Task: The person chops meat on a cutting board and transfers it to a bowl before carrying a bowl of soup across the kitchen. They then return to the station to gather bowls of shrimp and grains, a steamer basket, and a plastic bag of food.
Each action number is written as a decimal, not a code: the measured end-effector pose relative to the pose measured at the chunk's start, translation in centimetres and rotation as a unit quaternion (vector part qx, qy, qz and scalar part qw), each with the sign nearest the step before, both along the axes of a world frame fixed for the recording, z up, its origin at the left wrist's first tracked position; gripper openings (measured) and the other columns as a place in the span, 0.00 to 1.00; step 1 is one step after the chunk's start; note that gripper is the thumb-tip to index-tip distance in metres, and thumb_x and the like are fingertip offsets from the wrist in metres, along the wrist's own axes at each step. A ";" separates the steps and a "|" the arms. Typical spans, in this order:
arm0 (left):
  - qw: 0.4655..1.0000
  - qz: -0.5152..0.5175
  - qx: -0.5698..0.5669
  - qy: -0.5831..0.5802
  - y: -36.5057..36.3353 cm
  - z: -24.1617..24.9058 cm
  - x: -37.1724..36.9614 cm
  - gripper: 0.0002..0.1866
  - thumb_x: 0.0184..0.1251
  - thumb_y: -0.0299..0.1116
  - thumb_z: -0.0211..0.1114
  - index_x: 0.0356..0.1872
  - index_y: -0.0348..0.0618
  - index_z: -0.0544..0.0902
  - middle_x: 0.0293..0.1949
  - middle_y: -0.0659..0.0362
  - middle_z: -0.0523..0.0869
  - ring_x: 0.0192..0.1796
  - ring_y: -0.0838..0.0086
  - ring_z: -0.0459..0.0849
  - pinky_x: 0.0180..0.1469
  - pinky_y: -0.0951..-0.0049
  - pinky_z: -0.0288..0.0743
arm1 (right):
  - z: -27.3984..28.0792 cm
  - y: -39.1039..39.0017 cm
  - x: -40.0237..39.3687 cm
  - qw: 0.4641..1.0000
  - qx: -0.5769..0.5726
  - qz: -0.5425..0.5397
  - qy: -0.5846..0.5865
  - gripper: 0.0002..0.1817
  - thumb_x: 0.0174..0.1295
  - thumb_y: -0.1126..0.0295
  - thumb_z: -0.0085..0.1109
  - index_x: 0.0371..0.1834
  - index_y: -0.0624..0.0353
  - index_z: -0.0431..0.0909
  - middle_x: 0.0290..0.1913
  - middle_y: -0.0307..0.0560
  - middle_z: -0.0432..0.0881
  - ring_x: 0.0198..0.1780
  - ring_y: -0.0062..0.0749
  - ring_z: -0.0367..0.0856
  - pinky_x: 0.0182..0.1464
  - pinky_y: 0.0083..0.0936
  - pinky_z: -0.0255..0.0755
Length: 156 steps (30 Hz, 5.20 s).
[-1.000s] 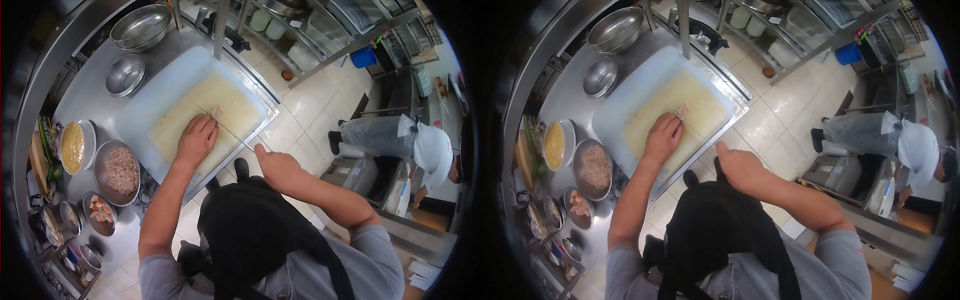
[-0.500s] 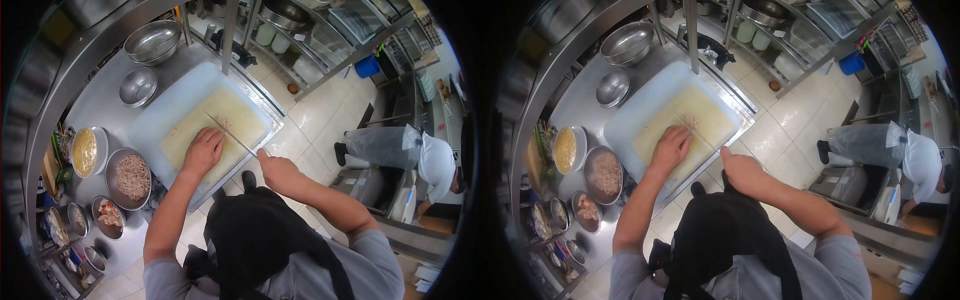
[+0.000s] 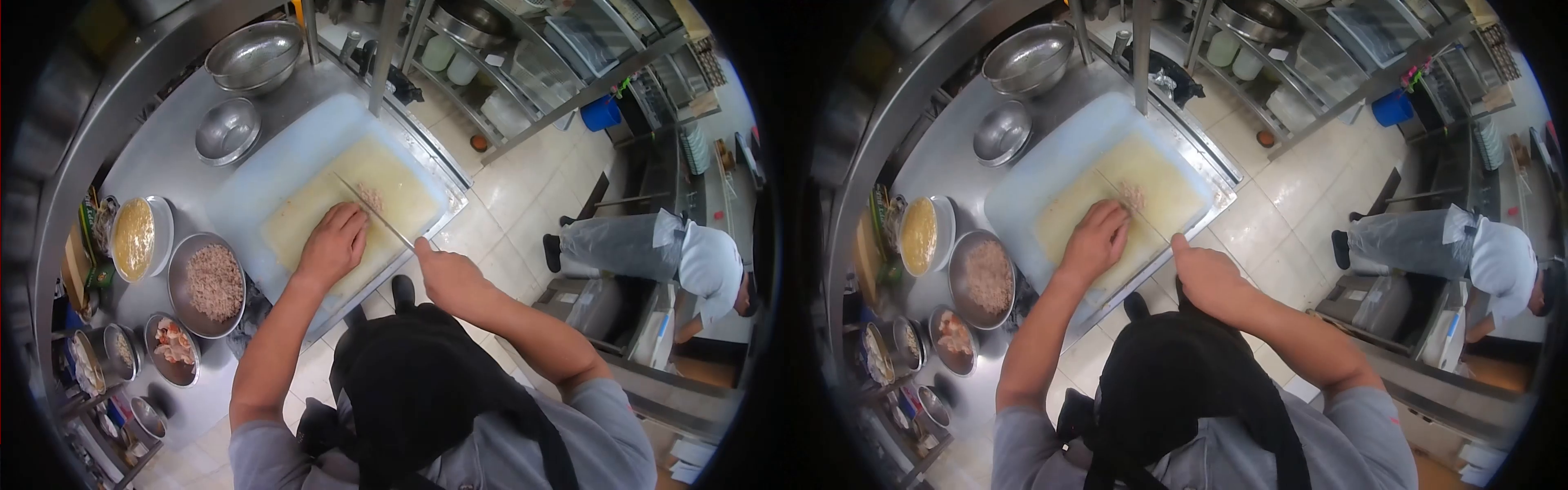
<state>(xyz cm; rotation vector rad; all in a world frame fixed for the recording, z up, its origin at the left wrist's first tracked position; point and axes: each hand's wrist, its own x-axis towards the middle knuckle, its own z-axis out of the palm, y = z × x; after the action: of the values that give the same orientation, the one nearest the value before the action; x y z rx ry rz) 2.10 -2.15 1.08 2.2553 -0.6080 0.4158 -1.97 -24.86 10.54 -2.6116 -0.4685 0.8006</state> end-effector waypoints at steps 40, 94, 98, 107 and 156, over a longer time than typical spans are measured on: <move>0.999 0.032 -0.025 0.000 -0.3 -1.1 0.2 0.08 0.60 0.20 0.70 0.40 0.37 0.84 0.45 0.52 0.85 0.50 0.54 0.86 0.53 0.59 0.82 | -2.8 0.5 -0.8 0.998 0.005 -0.004 0.056 0.17 0.62 0.79 0.51 0.54 0.72 0.63 0.32 0.70 0.83 0.40 0.71 0.83 0.45 0.58 0.76; 0.999 0.045 -0.011 0.003 0.6 -1.0 -1.2 0.08 0.60 0.23 0.71 0.40 0.38 0.85 0.47 0.52 0.87 0.54 0.55 0.86 0.56 0.61 0.82 | -2.5 0.9 0.3 0.999 -0.011 0.019 0.025 0.18 0.61 0.81 0.52 0.54 0.72 0.64 0.32 0.68 0.84 0.39 0.68 0.84 0.42 0.57 0.77; 0.997 0.071 0.023 0.016 -0.1 -0.6 -1.7 0.10 0.60 0.23 0.71 0.43 0.39 0.85 0.50 0.52 0.87 0.57 0.55 0.85 0.59 0.61 0.82 | -0.9 -0.3 -0.5 1.000 -0.008 0.007 0.022 0.19 0.60 0.82 0.52 0.54 0.72 0.62 0.30 0.69 0.83 0.37 0.70 0.83 0.41 0.58 0.75; 0.998 0.066 0.020 -0.014 0.2 -1.4 -1.5 0.08 0.59 0.22 0.72 0.40 0.38 0.86 0.46 0.53 0.87 0.55 0.56 0.85 0.58 0.61 0.82 | 1.1 -0.6 -1.8 0.997 -0.058 0.003 0.041 0.12 0.65 0.79 0.50 0.50 0.68 0.65 0.33 0.67 0.85 0.38 0.66 0.86 0.41 0.55 0.79; 0.996 0.077 -0.026 -0.026 0.5 -1.0 -1.3 0.08 0.56 0.17 0.67 0.37 0.37 0.81 0.46 0.51 0.83 0.54 0.52 0.84 0.56 0.57 0.80 | 0.4 -1.7 -1.8 0.999 -0.038 0.021 0.004 0.14 0.59 0.82 0.51 0.47 0.69 0.63 0.28 0.69 0.82 0.33 0.68 0.84 0.37 0.57 0.77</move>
<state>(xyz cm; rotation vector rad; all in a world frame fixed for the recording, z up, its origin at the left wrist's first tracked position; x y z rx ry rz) 0.81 -1.68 0.07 2.2549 -0.4441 0.5616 -3.75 -26.60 10.97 -2.6751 -0.5003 0.8590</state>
